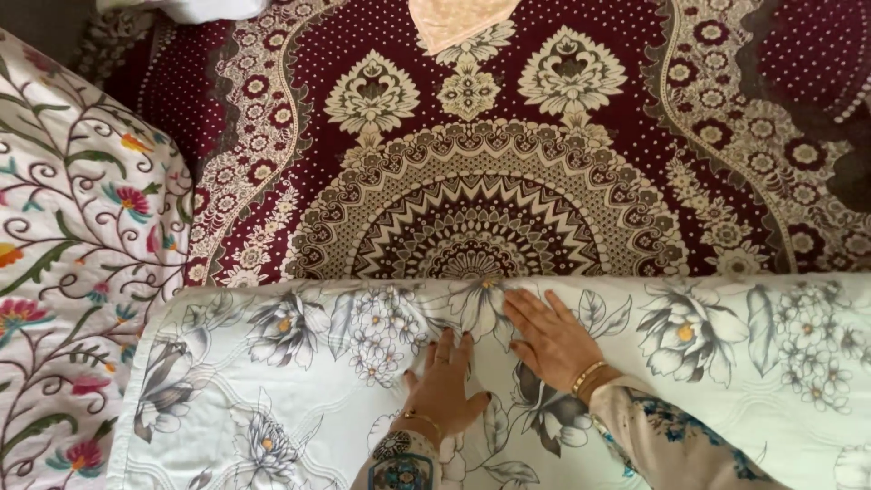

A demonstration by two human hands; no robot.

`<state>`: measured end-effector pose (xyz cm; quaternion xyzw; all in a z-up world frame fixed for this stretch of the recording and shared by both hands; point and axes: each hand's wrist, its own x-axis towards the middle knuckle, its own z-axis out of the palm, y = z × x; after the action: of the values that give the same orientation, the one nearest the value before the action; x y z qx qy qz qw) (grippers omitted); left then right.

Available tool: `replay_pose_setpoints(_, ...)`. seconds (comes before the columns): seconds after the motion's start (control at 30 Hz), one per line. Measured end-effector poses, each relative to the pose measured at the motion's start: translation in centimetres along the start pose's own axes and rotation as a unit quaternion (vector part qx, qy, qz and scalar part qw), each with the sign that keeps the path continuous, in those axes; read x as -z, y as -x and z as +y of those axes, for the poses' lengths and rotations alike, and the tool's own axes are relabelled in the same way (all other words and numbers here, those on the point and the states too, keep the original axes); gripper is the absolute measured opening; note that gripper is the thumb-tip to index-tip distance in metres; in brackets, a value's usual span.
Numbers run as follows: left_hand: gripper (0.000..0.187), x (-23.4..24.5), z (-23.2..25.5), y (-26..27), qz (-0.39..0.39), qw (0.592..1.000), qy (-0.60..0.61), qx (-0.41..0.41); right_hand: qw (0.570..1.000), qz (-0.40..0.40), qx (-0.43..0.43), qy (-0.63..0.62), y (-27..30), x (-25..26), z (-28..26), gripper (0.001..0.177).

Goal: Smoothing and arranging a floral patterned bedsheet over a mattress.

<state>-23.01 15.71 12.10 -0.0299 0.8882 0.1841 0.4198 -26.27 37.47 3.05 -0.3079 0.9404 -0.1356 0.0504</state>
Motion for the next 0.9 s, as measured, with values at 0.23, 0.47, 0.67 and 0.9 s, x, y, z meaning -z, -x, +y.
replay_pose_setpoints(0.23,0.103,0.2,0.3,-0.5,-0.054,0.997,-0.046,0.009,0.999,-0.040,-0.018,0.007,-0.4,-0.3,0.5,0.068)
replay_pose_setpoints(0.47,0.105,0.8,0.0,-1.1,-0.087,0.992,-0.095,-0.011,0.995,-0.068,-0.042,0.055,-0.6,-0.2,-0.2,0.066)
replay_pose_setpoints(0.67,0.071,-2.0,-1.6,-4.0,0.145,0.907,-0.280,-0.279,0.984,-0.119,-0.098,0.086,-1.7,0.4,-0.9,0.067)
replay_pose_setpoints(0.9,0.075,-1.7,-1.7,-8.9,0.200,0.903,-0.124,-0.359,0.953,-0.221,-0.182,0.096,-4.7,3.4,-3.2,0.071)
